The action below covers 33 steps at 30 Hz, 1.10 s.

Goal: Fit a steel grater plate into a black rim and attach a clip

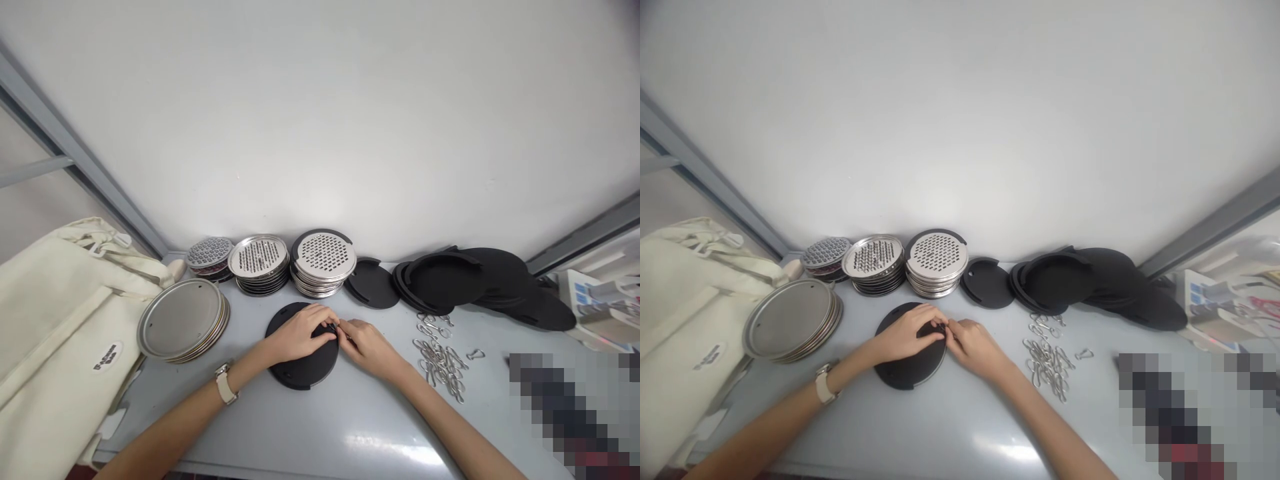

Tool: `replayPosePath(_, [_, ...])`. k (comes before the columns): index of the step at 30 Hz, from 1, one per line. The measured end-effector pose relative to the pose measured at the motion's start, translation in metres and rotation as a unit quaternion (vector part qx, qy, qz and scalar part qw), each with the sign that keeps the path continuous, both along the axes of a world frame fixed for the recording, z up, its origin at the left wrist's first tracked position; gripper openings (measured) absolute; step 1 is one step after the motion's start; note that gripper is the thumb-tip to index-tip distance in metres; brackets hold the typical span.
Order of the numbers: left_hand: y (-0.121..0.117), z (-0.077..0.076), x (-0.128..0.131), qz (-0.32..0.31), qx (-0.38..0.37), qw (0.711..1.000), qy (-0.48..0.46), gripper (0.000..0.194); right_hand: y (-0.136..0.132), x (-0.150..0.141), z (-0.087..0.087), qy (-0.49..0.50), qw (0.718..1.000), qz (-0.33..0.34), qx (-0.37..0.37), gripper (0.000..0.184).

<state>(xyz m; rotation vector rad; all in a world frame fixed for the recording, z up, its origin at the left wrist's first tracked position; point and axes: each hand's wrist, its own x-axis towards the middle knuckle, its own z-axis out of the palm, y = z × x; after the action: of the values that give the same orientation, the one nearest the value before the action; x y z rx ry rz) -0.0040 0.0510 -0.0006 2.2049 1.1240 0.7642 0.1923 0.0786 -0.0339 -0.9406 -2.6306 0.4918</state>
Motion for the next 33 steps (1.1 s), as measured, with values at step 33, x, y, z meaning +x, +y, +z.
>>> replayPosePath(33, [0.0010, -0.0005, -0.0011, -0.005, -0.005, 1.000, 0.001, 0.017, 0.0026, 0.0010, -0.0025, 0.013, 1.000, -0.007, -0.024, 0.021])
